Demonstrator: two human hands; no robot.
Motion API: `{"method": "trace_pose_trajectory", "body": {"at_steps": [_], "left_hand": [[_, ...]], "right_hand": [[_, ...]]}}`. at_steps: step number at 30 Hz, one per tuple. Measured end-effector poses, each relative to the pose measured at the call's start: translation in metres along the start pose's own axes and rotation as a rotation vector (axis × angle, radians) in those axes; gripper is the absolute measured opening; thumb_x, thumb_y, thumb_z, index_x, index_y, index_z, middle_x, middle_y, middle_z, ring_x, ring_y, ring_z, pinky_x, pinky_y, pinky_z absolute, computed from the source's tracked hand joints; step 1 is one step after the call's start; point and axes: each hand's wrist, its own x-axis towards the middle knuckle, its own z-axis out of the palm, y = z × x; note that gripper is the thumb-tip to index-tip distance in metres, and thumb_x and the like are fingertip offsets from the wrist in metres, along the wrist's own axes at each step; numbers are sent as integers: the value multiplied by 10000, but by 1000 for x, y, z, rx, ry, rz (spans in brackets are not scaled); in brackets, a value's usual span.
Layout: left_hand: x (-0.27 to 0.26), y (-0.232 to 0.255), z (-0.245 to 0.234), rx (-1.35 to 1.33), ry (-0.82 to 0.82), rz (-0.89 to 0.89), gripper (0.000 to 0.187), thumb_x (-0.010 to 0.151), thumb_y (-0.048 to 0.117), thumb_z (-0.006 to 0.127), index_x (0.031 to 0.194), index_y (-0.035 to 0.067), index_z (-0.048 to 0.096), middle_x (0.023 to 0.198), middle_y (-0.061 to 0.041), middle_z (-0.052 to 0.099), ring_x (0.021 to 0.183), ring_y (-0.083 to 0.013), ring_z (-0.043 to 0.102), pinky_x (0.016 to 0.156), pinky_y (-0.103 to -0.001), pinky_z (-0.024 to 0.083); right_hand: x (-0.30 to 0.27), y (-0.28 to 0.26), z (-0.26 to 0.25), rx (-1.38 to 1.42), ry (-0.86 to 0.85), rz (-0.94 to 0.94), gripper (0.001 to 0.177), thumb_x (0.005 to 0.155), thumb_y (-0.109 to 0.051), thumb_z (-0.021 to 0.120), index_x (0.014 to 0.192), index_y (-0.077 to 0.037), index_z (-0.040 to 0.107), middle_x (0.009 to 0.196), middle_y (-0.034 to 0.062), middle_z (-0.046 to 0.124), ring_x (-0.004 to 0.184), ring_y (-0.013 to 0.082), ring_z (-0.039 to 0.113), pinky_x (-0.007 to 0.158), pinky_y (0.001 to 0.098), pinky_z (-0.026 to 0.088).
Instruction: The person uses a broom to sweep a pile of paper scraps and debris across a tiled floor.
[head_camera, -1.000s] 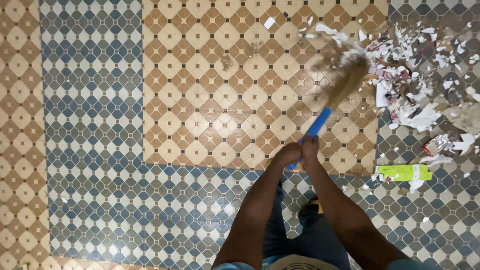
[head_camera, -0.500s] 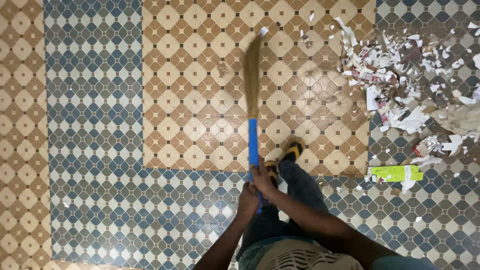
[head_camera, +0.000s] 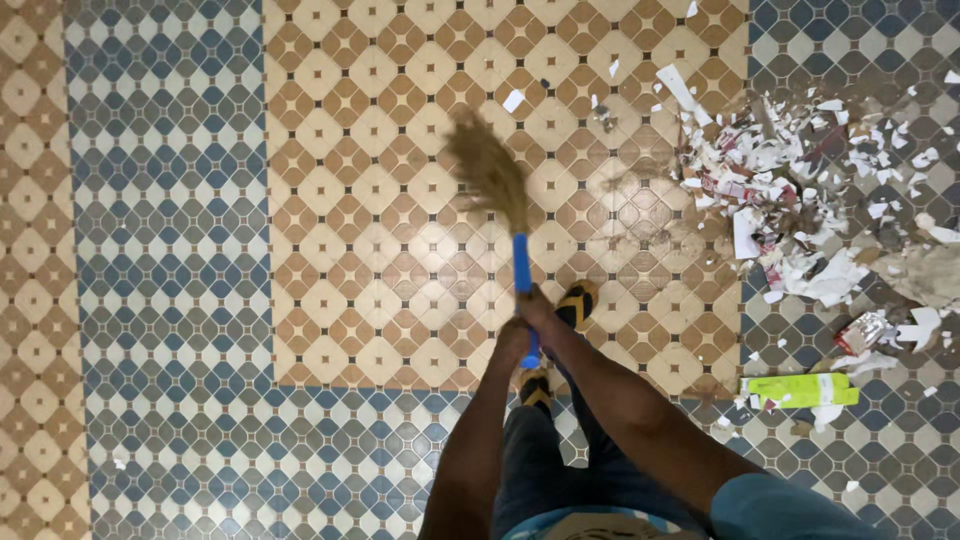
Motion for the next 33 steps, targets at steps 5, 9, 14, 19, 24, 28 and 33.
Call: {"method": "trace_pose_trajectory", "body": {"at_steps": [5, 9, 14, 19, 24, 28, 33], "left_hand": [[25, 60, 94, 691, -271, 276, 412, 1039, 318, 344, 1150, 37, 625, 1047, -217, 652, 913, -364, 633, 780, -463, 495], [-17, 110, 134, 969, -359, 389, 465, 1049, 345, 328, 1215, 31, 629, 1170, -252, 645, 1066, -405, 624, 914, -491, 480], [-101, 140, 115, 982, -284, 296, 501, 1029, 358, 342, 1296, 26, 607, 1275, -286, 645, 1193, -454, 612, 1023, -524, 475], [-147, 141, 77, 1028, -47, 231, 529, 1017, 428, 349, 1343, 70, 561, 1228, -280, 610, 1136, -491, 570, 938, -589, 456], [-94, 130, 84, 554, 293, 92, 500, 1013, 424, 373, 1193, 39, 638, 978, -236, 732, 848, -384, 749, 704, -477, 595], [-27, 135, 110, 188, 217, -172, 489, 1044, 476, 398, 1140, 72, 657, 978, -241, 678, 858, -404, 681, 612, -459, 517], [64, 137, 147, 140, -177, -167, 450, 1042, 432, 380, 1144, 85, 648, 972, -189, 675, 836, -340, 663, 680, -457, 547]], "right_hand": [[8, -29, -102, 518, 282, 6, 222, 1015, -242, 540, 1188, -109, 496, 825, 52, 554, 665, 154, 544, 550, 322, 482], [-35, -66, -141, 804, 458, -208, 177, 1056, -233, 527, 1185, -145, 442, 751, 42, 501, 540, 131, 477, 448, 280, 404], [-100, -104, -120, 758, 513, -94, 322, 1049, -259, 486, 1338, -162, 382, 778, 68, 551, 508, 138, 480, 420, 269, 371], [-96, -100, -85, 543, 356, -134, 625, 1012, -240, 515, 1553, -196, 205, 859, 42, 618, 560, 120, 539, 461, 280, 465], [-19, -103, -66, 278, -98, -17, 557, 1023, -288, 560, 1529, -112, 406, 856, 117, 619, 632, 141, 583, 549, 309, 500], [59, -113, -91, -264, -80, -177, 478, 1013, -322, 624, 1395, -51, 526, 973, 117, 668, 806, 168, 641, 695, 334, 517], [79, -92, -168, 521, 60, -71, 495, 875, -197, 611, 1338, -36, 542, 1045, 112, 693, 850, 203, 664, 717, 358, 571]]}}
